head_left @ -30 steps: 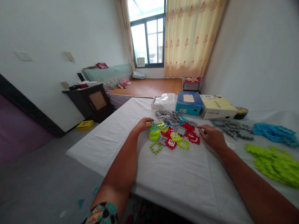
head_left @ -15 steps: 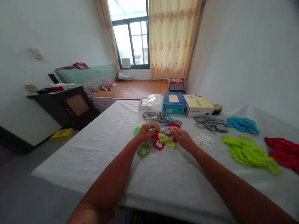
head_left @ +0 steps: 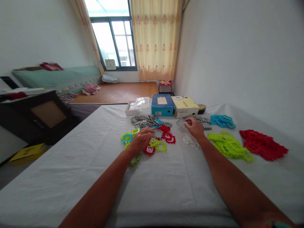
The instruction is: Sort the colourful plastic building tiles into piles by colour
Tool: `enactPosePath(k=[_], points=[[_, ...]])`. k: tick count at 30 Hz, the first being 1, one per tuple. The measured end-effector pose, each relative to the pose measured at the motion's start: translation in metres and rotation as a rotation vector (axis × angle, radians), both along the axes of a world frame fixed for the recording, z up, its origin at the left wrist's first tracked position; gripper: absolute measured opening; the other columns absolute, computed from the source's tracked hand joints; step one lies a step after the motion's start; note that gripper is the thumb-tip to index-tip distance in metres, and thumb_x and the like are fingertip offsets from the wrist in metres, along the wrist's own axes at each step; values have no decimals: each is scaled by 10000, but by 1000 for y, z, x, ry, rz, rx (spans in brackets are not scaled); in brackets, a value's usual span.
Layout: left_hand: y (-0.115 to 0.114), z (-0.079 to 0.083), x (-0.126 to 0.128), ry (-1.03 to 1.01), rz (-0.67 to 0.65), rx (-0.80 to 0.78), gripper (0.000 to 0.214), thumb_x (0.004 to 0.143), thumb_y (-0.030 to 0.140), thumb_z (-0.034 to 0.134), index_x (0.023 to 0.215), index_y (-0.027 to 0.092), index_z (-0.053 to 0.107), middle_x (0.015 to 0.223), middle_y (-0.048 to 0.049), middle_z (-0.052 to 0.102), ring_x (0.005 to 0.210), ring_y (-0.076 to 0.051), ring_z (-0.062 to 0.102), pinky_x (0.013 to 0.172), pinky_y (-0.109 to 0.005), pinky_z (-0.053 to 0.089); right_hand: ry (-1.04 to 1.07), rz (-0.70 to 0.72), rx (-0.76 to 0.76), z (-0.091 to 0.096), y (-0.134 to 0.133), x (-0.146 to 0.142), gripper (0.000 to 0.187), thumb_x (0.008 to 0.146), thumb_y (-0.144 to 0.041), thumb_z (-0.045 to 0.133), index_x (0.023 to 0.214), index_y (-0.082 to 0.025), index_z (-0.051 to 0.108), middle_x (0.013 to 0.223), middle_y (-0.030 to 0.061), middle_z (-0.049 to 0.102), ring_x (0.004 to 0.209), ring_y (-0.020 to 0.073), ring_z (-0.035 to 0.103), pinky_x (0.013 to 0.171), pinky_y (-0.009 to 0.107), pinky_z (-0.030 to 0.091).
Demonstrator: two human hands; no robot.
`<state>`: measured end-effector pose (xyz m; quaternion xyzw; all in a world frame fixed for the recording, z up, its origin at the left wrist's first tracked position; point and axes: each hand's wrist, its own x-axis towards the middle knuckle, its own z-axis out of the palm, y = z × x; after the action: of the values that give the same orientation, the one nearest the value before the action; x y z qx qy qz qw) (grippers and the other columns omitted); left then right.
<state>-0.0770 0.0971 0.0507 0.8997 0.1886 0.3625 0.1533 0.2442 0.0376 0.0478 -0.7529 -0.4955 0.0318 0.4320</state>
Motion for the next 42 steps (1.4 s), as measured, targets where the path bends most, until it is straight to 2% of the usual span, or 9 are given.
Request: enactPosePath(k=[4, 9, 16, 20, 23, 29, 34, 38, 42], points=[[13, -3, -9, -56, 123, 4, 235, 858, 158, 511, 912, 256, 718, 1058, -35, 695, 1080, -194, 590, 1006, -421, 453, -232, -223, -186, -8, -8, 47, 238, 820, -354, 546, 965, -204, 661, 875, 62, 728, 804, 204, 666, 656, 288, 457], [25, -3, -22, -131, 344, 2, 272, 867, 152, 470, 997, 232, 695, 1051, -47, 689, 1052, -193, 591, 981, -398, 458, -355, -306, -203, -7, -8, 38, 308, 881, -401, 482, 1016, -204, 676, 836, 89, 723, 755, 226, 657, 622, 292, 413], [22, -11, -18, 136, 286, 73, 350, 864, 286, 556, 1202, 232, 632, 1263, -73, 608, 1210, -244, 498, 1064, -441, 376, -456, 145, -164, -1, -7, -45, 306, 913, -373, 456, 1096, -236, 659, 900, 59, 728, 765, 200, 649, 656, 276, 427], [9, -9, -6, 217, 199, 115, 322, 881, 276, 538, 1183, 281, 650, 1271, -48, 612, 1252, -245, 465, 1088, -455, 325, -515, 482, -45, -4, -10, -83, 335, 916, -362, 495, 1200, -239, 624, 1180, 65, 670, 1029, 225, 589, 850, 330, 449], [3, -7, -1, 259, 120, 116, 255, 893, 254, 520, 1070, 281, 702, 1162, -40, 670, 1176, -225, 519, 1064, -437, 340, -596, 566, -49, -10, -7, -97, 407, 889, -396, 564, 1271, -257, 587, 1273, 68, 623, 1151, 264, 513, 904, 397, 420], [6, -8, -3, 275, 141, 126, 235, 918, 268, 495, 1004, 272, 713, 1113, -19, 693, 1118, -199, 548, 1018, -408, 374, -653, 524, -81, -20, 0, -106, 208, 888, -374, 593, 1030, -263, 697, 1270, 40, 628, 1130, 255, 509, 855, 380, 375], [11, -11, -6, 293, 153, 141, 239, 928, 288, 487, 1024, 274, 706, 1117, -12, 693, 1101, -186, 562, 1019, -396, 385, -678, 470, 47, -7, -4, -101, 245, 954, -374, 493, 955, -252, 705, 1161, 42, 683, 1079, 209, 524, 847, 352, 312], [12, -11, -8, 307, 156, 136, 258, 941, 321, 466, 1036, 273, 702, 1109, -21, 693, 1094, -187, 571, 1007, -392, 400, -660, 208, 61, 6, -5, -59, 291, 967, -386, 451, 986, -223, 691, 1062, 72, 698, 991, 213, 537, 778, 331, 307], [11, -10, -8, 325, 148, 140, 273, 951, 330, 445, 1029, 264, 698, 1100, -20, 694, 1082, -184, 575, 1000, -384, 403, -616, -132, -86, 1, -6, 5, 281, 947, -363, 472, 971, -184, 688, 1004, 104, 691, 928, 230, 548, 697, 313, 305]])
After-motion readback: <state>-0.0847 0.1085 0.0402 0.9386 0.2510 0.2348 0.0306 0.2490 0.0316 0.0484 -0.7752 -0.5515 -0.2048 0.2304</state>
